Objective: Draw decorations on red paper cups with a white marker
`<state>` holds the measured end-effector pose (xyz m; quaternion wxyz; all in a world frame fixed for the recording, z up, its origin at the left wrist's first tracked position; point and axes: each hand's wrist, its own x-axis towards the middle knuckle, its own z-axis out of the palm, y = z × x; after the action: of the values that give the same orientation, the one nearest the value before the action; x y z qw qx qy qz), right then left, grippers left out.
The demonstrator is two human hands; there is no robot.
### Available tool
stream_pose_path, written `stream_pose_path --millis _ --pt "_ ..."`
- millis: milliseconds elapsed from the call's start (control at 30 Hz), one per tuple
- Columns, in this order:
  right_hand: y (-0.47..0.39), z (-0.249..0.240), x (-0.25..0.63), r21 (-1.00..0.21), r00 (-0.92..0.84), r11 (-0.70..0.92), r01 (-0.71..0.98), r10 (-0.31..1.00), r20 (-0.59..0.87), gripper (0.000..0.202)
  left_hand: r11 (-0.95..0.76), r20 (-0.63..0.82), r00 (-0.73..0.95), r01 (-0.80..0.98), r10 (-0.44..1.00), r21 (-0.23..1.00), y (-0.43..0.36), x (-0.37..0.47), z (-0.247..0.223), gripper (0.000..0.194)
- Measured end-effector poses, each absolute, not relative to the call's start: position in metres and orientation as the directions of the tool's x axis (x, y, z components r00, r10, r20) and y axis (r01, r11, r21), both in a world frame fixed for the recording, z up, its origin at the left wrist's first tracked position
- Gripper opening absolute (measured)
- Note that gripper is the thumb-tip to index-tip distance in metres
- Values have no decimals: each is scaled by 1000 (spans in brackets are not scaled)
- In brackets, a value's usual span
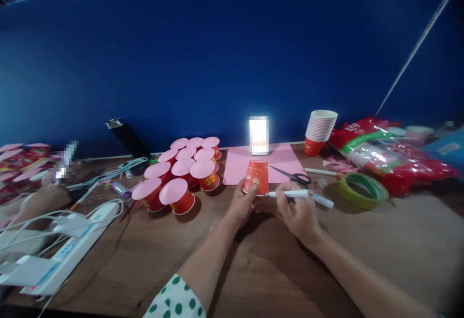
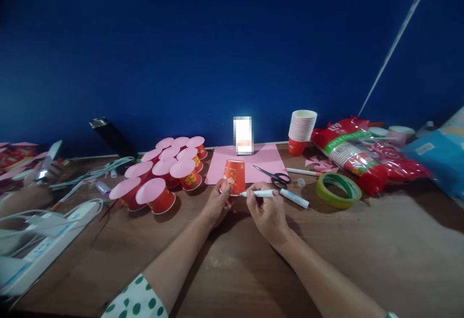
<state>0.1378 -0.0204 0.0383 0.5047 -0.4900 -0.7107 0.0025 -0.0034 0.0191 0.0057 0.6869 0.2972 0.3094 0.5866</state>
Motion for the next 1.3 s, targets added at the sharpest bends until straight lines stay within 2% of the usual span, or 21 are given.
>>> stream_pose_path --millis 367,1000,1300 --pt "-21 37 138 -517 -3 525 676 704 710 18 170 -56 200 -619 978 767 18 -7 6 54" --pt "-20 37 139 -493 14 508 706 686 727 19 154 -42 196 -606 980 780 16 -6 9 47" --pt "-20 38 139 -496 26 480 723 699 714 21 157 -60 178 -604 982 781 15 -5 11 51"
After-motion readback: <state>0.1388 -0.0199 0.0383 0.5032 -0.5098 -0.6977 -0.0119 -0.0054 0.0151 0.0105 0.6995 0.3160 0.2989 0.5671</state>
